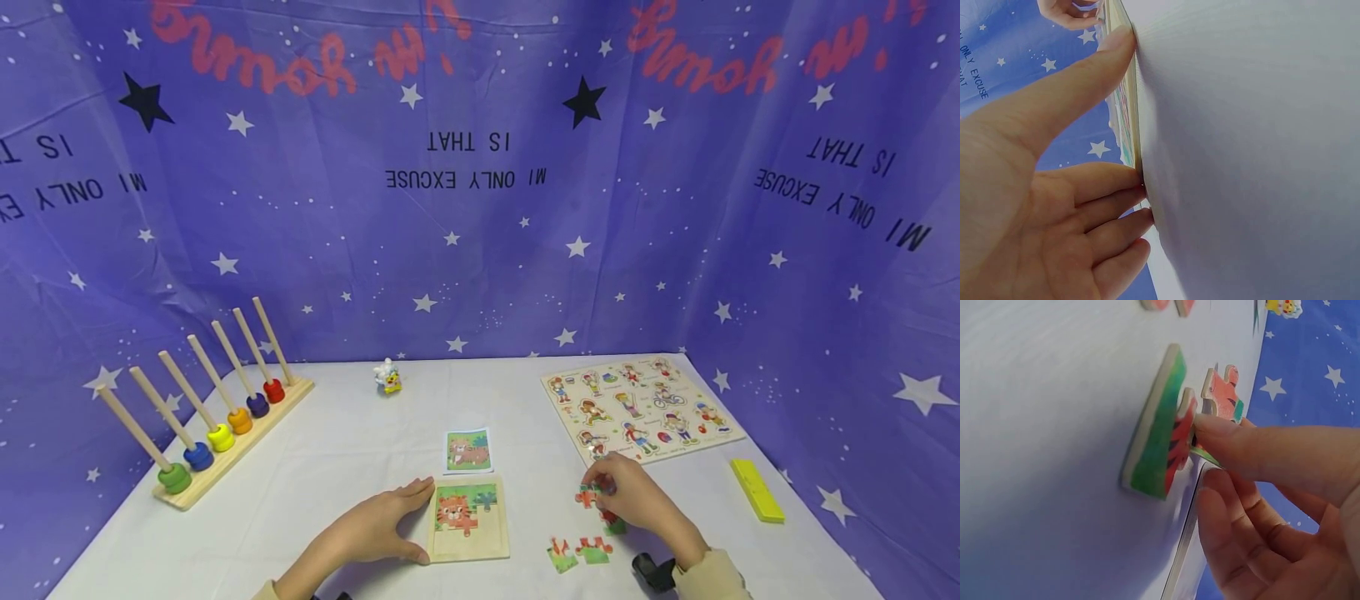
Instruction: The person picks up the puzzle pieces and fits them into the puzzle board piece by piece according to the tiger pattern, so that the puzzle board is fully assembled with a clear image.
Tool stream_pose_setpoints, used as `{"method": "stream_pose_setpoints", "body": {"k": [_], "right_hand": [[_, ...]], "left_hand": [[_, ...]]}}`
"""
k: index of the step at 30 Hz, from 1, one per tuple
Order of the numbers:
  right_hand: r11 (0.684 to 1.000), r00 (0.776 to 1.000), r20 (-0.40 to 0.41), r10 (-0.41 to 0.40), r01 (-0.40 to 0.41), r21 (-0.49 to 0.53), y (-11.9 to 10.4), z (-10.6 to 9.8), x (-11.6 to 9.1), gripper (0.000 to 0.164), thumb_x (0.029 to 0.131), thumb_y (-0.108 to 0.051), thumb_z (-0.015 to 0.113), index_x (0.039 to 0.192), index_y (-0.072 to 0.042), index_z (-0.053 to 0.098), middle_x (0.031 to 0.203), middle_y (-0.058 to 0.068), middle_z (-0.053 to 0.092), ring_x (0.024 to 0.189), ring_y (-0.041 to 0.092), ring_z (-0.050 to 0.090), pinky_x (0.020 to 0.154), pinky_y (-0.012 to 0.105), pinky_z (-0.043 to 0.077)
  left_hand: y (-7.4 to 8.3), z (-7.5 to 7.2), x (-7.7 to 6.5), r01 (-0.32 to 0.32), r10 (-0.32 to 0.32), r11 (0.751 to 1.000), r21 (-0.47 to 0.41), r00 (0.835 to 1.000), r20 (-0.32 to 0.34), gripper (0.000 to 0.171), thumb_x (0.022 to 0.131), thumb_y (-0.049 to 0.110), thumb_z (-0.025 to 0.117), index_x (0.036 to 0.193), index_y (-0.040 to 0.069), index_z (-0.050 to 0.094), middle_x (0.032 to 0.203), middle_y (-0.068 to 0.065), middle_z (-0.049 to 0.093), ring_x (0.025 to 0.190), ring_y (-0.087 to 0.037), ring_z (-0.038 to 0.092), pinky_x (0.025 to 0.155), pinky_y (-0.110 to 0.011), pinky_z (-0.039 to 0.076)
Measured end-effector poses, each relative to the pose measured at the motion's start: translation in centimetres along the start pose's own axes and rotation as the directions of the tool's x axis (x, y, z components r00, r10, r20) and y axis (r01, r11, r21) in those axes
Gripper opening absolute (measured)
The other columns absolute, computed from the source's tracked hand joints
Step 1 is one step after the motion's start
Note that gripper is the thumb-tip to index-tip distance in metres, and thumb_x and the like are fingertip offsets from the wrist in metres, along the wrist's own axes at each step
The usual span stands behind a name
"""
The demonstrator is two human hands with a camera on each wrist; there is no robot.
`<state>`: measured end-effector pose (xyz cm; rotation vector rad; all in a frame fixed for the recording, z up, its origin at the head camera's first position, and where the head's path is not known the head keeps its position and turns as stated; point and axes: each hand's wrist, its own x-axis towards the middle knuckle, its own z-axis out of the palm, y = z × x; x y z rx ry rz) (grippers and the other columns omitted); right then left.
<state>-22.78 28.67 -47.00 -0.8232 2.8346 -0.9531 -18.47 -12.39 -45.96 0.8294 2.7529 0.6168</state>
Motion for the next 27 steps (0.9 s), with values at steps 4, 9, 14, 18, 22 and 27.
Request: {"method": "stream_pose_setpoints", "body": {"k": [4,9,14,18,22,27], "right_hand": [[1.000,1.000,0.003,0.002,-0.002,0.000,0.1,0.0,-0.1,0.023,0.078,-0.004,0.078,0.096,-0.015,0.067,0.087,-0.005,0.061,0.075,0.007,0.057,0.061,0.025,0.051],[1.000,1.000,0.003,0.012,-0.012,0.007,0.0,-0.1,-0.2,0.020,0.080,-0.008,0.078,0.095,-0.017,0.069,0.082,-0.007,0.064,0.067,0.003,0.055,0.057,0.023,0.049],[1.000,1.000,0.017,-0.011,0.010,0.025,-0.4,-0.5,-0.1,0.013,0.084,-0.010,0.074,0.097,-0.013,0.072,0.083,-0.006,0.068,0.067,0.004,0.058,0.057,0.023,0.050],[0.999,1.000,0.011,-0.026,0.026,0.019,-1.0,-0.8,0.1,0.015,0.086,-0.007,0.071,0.099,-0.014,0.073,0.090,-0.005,0.070,0.075,0.006,0.063,0.062,0.024,0.053],[1.000,1.000,-0.009,-0.027,0.027,0.010,-1.6,-0.5,0.6,0.018,0.086,-0.006,0.071,0.101,-0.015,0.073,0.091,-0.005,0.070,0.076,0.005,0.062,0.063,0.025,0.054],[0.999,0.999,-0.019,-0.037,0.038,0.034,-2.4,0.0,1.2,0.019,0.085,-0.007,0.072,0.103,-0.013,0.073,0.086,-0.007,0.068,0.073,0.004,0.061,0.061,0.025,0.053]], "left_hand": [[0.0,0.0,0.0,0.001,-0.001,1.000,0.000,1.000,0.001,0.099,0.068,0.054,0.078,0.143,-0.001,0.043,0.150,-0.014,0.039,0.135,-0.033,0.039,0.107,-0.050,0.035],[0.0,-0.1,0.0,0.001,-0.001,1.000,0.004,1.000,0.003,0.099,0.068,0.054,0.078,0.143,0.000,0.043,0.150,-0.014,0.039,0.135,-0.034,0.039,0.107,-0.050,0.035],[0.0,-0.1,0.0,-0.002,0.001,1.000,0.013,1.000,0.001,0.099,0.068,0.054,0.078,0.143,0.000,0.043,0.150,-0.014,0.039,0.135,-0.034,0.039,0.107,-0.050,0.035],[0.1,-0.1,0.0,-0.001,0.001,1.000,0.010,1.000,0.005,0.099,0.068,0.054,0.078,0.143,-0.001,0.043,0.150,-0.014,0.039,0.136,-0.034,0.038,0.108,-0.050,0.034],[0.1,-0.2,0.0,-0.002,0.001,1.000,0.010,1.000,0.007,0.099,0.068,0.054,0.078,0.143,-0.001,0.043,0.150,-0.014,0.039,0.136,-0.033,0.038,0.108,-0.050,0.034],[0.1,-0.1,-0.1,-0.004,0.004,1.000,0.008,1.000,0.004,0.098,0.068,0.054,0.078,0.143,-0.001,0.043,0.150,-0.014,0.039,0.136,-0.033,0.038,0.108,-0.050,0.034]]}}
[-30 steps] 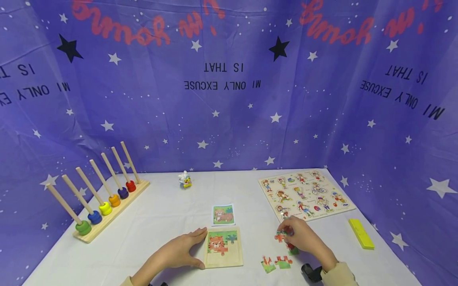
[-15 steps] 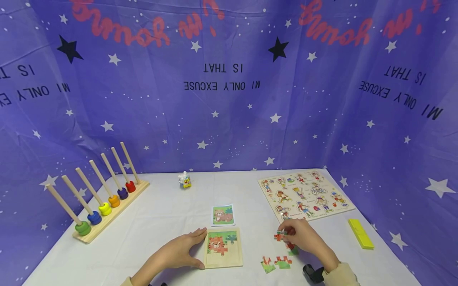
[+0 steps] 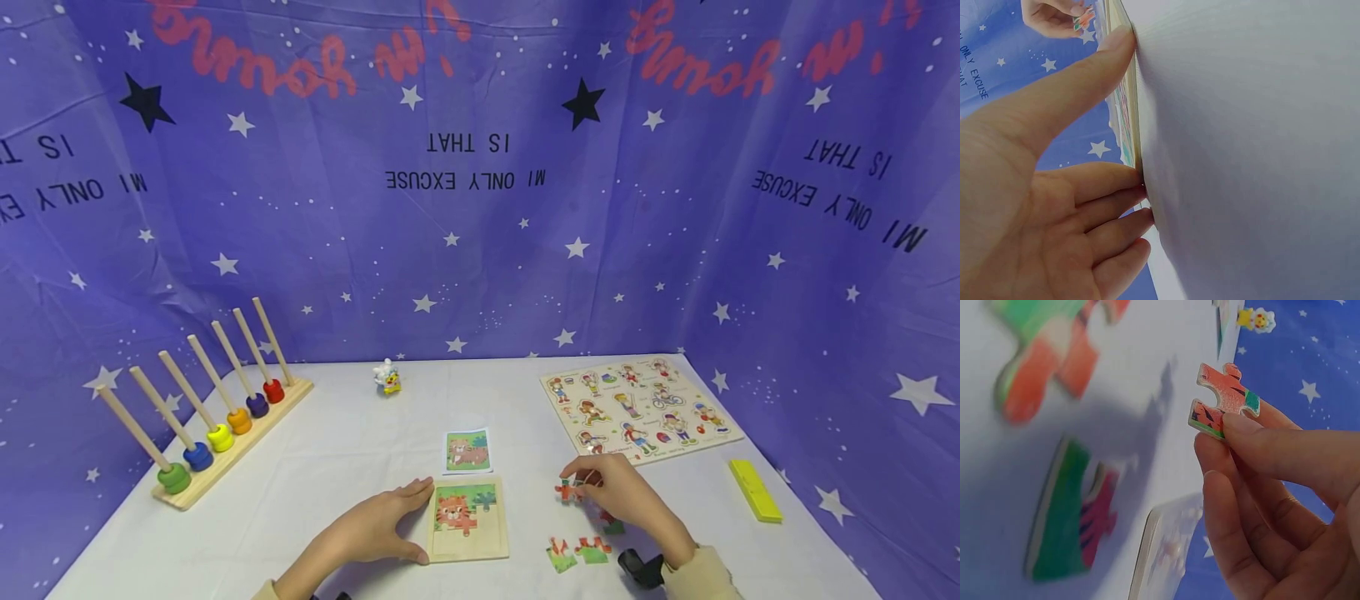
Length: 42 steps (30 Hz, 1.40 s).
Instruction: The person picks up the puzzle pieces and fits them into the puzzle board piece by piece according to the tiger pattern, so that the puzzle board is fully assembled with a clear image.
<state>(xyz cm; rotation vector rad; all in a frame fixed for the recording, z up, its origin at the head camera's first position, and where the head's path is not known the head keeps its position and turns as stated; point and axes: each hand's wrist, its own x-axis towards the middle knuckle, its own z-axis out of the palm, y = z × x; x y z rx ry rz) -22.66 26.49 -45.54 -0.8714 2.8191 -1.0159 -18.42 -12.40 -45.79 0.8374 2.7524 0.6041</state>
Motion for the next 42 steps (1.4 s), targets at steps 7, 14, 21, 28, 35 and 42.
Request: {"method": "stream_pose_setpoints", "body": {"k": [7,14,21,28,35,42], "right_hand": [[0.999,0.999,-0.007,-0.037,0.037,0.015,-1.0,0.9,0.9,0.019,0.085,-0.005,0.073,0.102,-0.013,0.073,0.085,-0.004,0.069,0.069,0.004,0.060,0.059,0.024,0.052],[0.996,0.999,0.022,-0.041,0.039,0.079,-2.0,2.0,1.9,0.018,0.085,-0.006,0.073,0.103,-0.012,0.073,0.085,0.000,0.069,0.068,0.008,0.063,0.059,0.024,0.053],[0.986,0.993,0.036,-0.113,0.108,0.126,-2.9,3.3,2.7,0.022,0.084,-0.003,0.073,0.104,-0.010,0.073,0.085,0.000,0.067,0.063,0.005,0.060,0.055,0.023,0.051],[0.984,0.988,0.069,-0.136,0.126,0.124,-3.7,4.5,3.6,0.023,0.084,-0.001,0.072,0.103,-0.014,0.074,0.085,-0.005,0.065,0.060,0.002,0.054,0.054,0.022,0.048],[0.984,0.987,0.092,-0.135,0.122,0.131,-4.8,5.2,4.2,0.022,0.083,-0.002,0.074,0.101,-0.015,0.075,0.081,-0.006,0.065,0.060,0.002,0.050,0.055,0.021,0.048],[0.982,0.982,0.121,-0.143,0.125,0.144,-5.7,5.9,4.8,0.019,0.083,-0.007,0.075,0.099,-0.017,0.076,0.082,-0.008,0.066,0.060,0.000,0.046,0.053,0.019,0.045]], "left_hand": [[0.1,-0.1,0.0,0.000,0.000,1.000,0.002,1.000,-0.006,0.098,0.068,0.054,0.078,0.143,-0.001,0.043,0.149,-0.015,0.040,0.135,-0.034,0.039,0.107,-0.052,0.035],[0.2,-0.2,-0.1,0.001,-0.001,1.000,0.000,1.000,-0.007,0.098,0.068,0.053,0.078,0.142,-0.001,0.043,0.149,-0.015,0.040,0.135,-0.035,0.039,0.107,-0.052,0.035],[0.2,-0.1,0.0,0.000,0.000,1.000,-0.002,1.000,-0.003,0.098,0.068,0.053,0.078,0.142,-0.001,0.043,0.149,-0.014,0.040,0.135,-0.034,0.039,0.107,-0.051,0.034],[0.1,-0.1,0.0,0.004,-0.004,1.000,-0.010,1.000,0.004,0.098,0.068,0.053,0.077,0.143,-0.001,0.043,0.150,-0.014,0.039,0.135,-0.034,0.038,0.107,-0.052,0.034],[0.0,0.0,-0.1,0.005,-0.005,1.000,-0.010,1.000,0.005,0.098,0.068,0.054,0.077,0.142,-0.001,0.043,0.150,-0.014,0.039,0.136,-0.034,0.038,0.107,-0.052,0.034],[0.1,-0.1,-0.1,-0.001,0.001,1.000,-0.003,1.000,-0.001,0.098,0.068,0.053,0.077,0.142,-0.002,0.043,0.149,-0.015,0.039,0.135,-0.034,0.039,0.107,-0.051,0.034]]}}
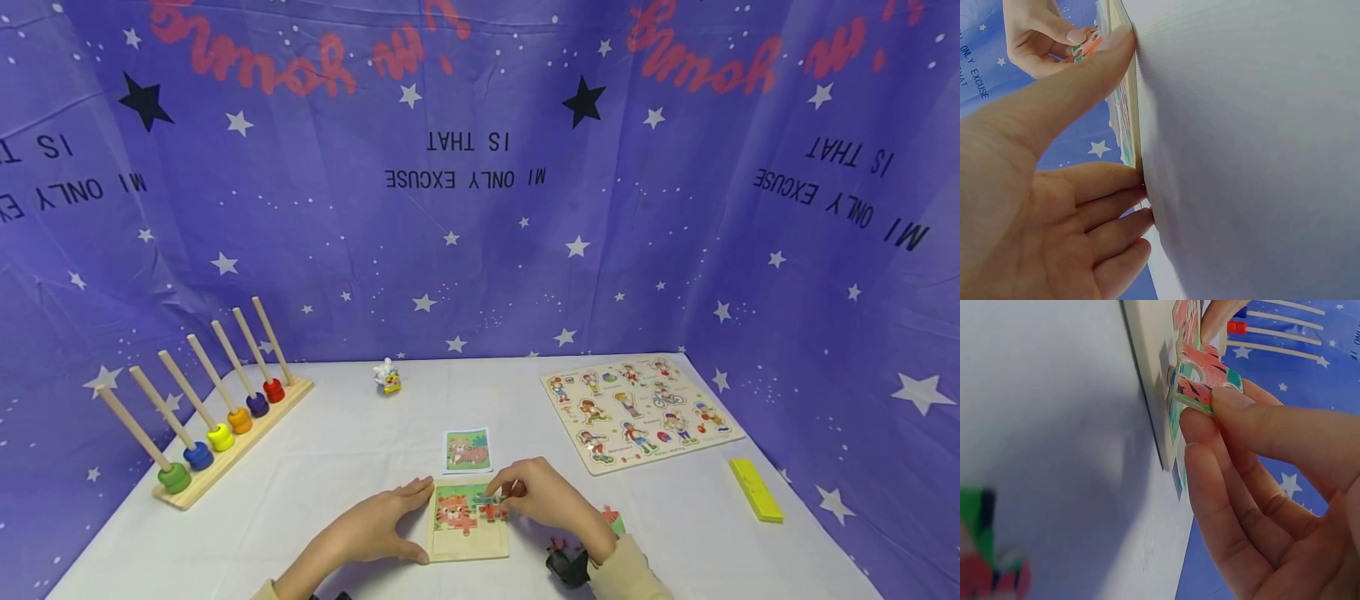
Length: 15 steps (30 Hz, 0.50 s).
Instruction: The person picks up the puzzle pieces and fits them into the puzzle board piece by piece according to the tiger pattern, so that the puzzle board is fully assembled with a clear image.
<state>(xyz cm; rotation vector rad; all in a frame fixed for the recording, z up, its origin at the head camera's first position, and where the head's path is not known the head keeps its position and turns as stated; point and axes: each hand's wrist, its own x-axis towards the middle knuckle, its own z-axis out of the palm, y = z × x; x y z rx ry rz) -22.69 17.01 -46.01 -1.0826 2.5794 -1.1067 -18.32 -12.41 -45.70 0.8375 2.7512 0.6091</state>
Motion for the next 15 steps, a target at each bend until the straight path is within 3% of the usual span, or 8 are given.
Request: {"method": "stream_pose_setpoints", "body": {"k": [15], "right_hand": [[1.000,1.000,0.005,0.016,-0.016,-0.006,-0.54,1.00,0.85,0.019,0.082,-0.003,0.075,0.096,-0.015,0.076,0.076,-0.010,0.064,0.056,-0.001,0.043,0.050,0.017,0.041]], "left_hand": [[0.01,0.01,0.13,0.007,-0.007,1.000,0.013,1.000,0.004,0.098,0.068,0.053,0.077,0.142,-0.001,0.044,0.149,-0.014,0.040,0.135,-0.035,0.039,0.106,-0.053,0.035]]}}
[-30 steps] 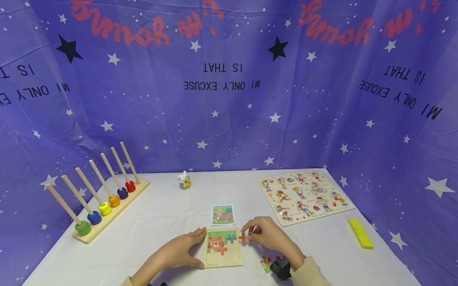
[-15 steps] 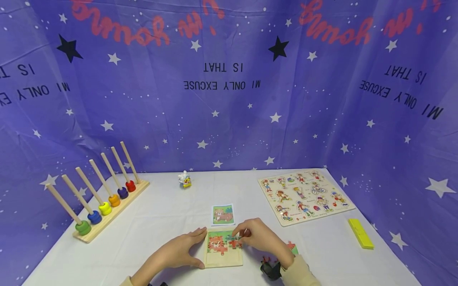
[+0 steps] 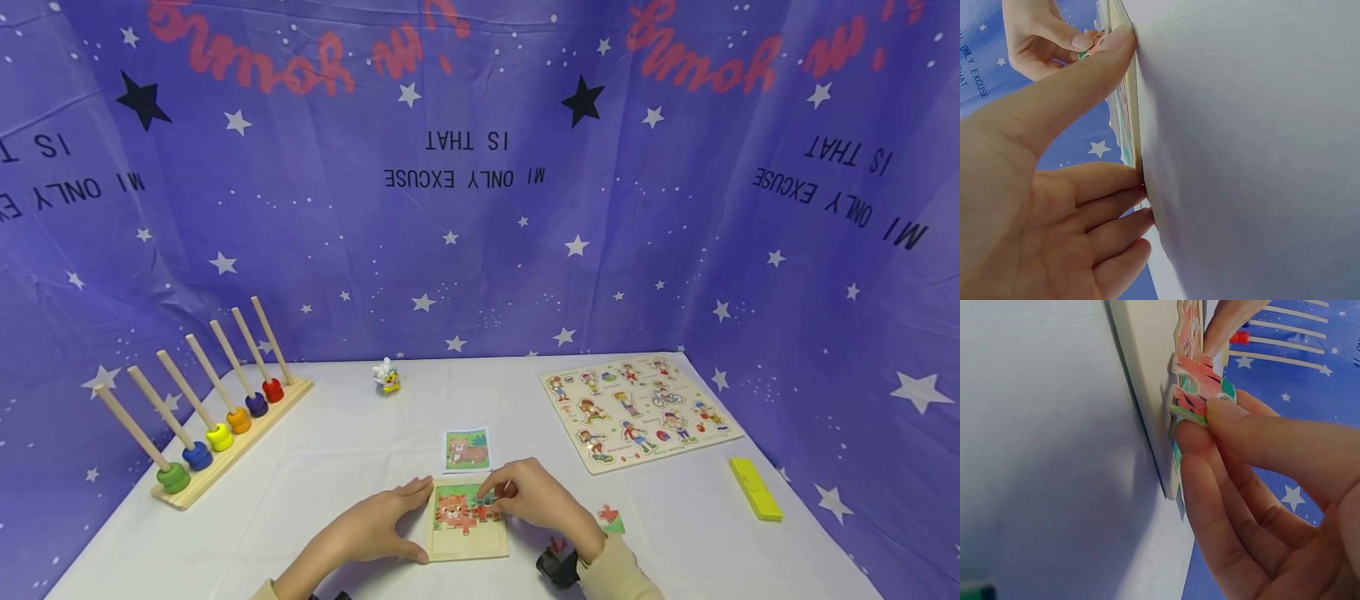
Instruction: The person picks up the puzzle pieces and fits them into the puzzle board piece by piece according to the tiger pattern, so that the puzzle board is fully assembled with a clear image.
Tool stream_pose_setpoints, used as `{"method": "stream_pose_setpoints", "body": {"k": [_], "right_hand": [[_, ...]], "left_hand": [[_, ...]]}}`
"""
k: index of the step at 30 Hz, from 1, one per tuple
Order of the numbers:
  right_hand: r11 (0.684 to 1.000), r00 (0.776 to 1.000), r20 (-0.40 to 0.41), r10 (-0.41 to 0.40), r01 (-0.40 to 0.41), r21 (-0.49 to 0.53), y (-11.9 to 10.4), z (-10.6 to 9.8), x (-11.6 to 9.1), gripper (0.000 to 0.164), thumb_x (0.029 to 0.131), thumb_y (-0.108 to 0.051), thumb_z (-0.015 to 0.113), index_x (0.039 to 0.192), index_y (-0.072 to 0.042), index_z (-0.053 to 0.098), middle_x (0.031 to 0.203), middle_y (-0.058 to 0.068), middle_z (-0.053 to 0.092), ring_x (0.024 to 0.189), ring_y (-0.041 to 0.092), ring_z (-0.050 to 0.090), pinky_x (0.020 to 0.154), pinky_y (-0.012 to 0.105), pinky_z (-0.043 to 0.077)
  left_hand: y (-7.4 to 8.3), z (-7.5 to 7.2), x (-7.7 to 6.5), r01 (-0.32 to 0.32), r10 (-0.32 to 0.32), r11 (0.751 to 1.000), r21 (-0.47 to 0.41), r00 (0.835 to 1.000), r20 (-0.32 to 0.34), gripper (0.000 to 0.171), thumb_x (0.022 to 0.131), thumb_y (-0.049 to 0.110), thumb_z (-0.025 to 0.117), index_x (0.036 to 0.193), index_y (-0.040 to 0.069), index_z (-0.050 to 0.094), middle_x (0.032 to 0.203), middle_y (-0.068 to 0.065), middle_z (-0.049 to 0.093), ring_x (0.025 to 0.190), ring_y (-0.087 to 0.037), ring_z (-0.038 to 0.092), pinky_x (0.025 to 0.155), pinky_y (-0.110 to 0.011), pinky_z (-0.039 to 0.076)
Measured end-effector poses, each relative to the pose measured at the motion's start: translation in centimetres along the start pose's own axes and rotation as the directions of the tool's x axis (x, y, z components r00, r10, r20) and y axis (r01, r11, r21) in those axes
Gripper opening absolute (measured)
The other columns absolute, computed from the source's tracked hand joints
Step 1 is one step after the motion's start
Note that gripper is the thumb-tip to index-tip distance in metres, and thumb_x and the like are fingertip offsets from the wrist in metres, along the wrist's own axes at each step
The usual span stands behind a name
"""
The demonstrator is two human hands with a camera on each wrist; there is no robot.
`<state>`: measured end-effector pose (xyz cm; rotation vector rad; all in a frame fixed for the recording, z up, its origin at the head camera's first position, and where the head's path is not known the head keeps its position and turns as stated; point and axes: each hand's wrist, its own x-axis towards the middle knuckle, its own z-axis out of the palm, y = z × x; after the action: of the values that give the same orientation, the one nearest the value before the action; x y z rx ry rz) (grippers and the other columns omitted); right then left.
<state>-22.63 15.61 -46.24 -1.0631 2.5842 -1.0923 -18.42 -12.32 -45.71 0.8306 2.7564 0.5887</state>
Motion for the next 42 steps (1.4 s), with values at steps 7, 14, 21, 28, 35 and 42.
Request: {"method": "stream_pose_setpoints", "body": {"k": [7,14,21,28,35,42], "right_hand": [[0.999,0.999,-0.003,0.034,-0.034,0.017,0.08,0.41,0.09,0.016,0.082,-0.006,0.076,0.096,-0.014,0.076,0.073,-0.011,0.062,0.055,-0.002,0.043,0.049,0.017,0.039],[1.000,0.999,-0.019,0.026,-0.026,-0.009,0.10,0.61,0.09,0.017,0.082,-0.006,0.076,0.097,-0.014,0.076,0.075,-0.012,0.062,0.056,-0.001,0.042,0.049,0.016,0.038],[0.999,0.999,-0.017,0.043,-0.044,-0.026,0.00,0.65,0.14,0.017,0.081,-0.008,0.077,0.096,-0.015,0.077,0.076,-0.012,0.061,0.058,0.002,0.045,0.051,0.018,0.040],[0.998,0.998,-0.016,0.062,-0.062,-0.023,-0.09,0.66,0.20,0.015,0.082,-0.008,0.077,0.096,-0.014,0.077,0.079,-0.009,0.064,0.058,0.003,0.046,0.050,0.019,0.042],[0.997,0.998,-0.016,0.069,-0.069,-0.032,0.02,0.80,0.26,0.016,0.081,-0.006,0.077,0.096,-0.011,0.076,0.079,-0.006,0.063,0.059,0.002,0.050,0.052,0.020,0.045],[0.996,0.996,-0.011,0.084,-0.084,-0.038,-0.07,0.80,0.26,0.018,0.081,-0.009,0.078,0.098,-0.009,0.074,0.081,-0.003,0.062,0.060,0.002,0.050,0.052,0.020,0.045]], "left_hand": [[-0.02,0.00,-0.01,-0.006,0.006,1.000,0.003,1.000,-0.004,0.098,0.068,0.053,0.077,0.142,-0.001,0.044,0.149,-0.015,0.040,0.135,-0.035,0.039,0.106,-0.053,0.036],[-0.04,0.02,-0.02,-0.008,0.008,1.000,0.001,1.000,-0.010,0.098,0.068,0.053,0.078,0.142,-0.002,0.044,0.149,-0.015,0.040,0.134,-0.036,0.039,0.106,-0.053,0.036],[0.06,-0.06,-0.02,-0.004,0.004,1.000,0.004,1.000,-0.009,0.098,0.068,0.053,0.078,0.142,-0.001,0.044,0.149,-0.015,0.040,0.135,-0.035,0.039,0.106,-0.053,0.036],[0.16,-0.13,-0.03,-0.007,0.007,1.000,0.010,1.000,-0.014,0.098,0.068,0.053,0.078,0.141,-0.002,0.044,0.148,-0.015,0.041,0.134,-0.036,0.040,0.105,-0.052,0.037],[0.12,-0.09,-0.01,0.000,0.000,1.000,-0.003,1.000,-0.007,0.098,0.068,0.053,0.078,0.142,-0.002,0.044,0.149,-0.015,0.040,0.134,-0.036,0.039,0.106,-0.053,0.036],[0.14,-0.08,-0.08,-0.002,0.002,1.000,-0.010,1.000,-0.001,0.098,0.068,0.052,0.078,0.142,-0.002,0.044,0.149,-0.015,0.040,0.135,-0.035,0.039,0.106,-0.053,0.035]]}}
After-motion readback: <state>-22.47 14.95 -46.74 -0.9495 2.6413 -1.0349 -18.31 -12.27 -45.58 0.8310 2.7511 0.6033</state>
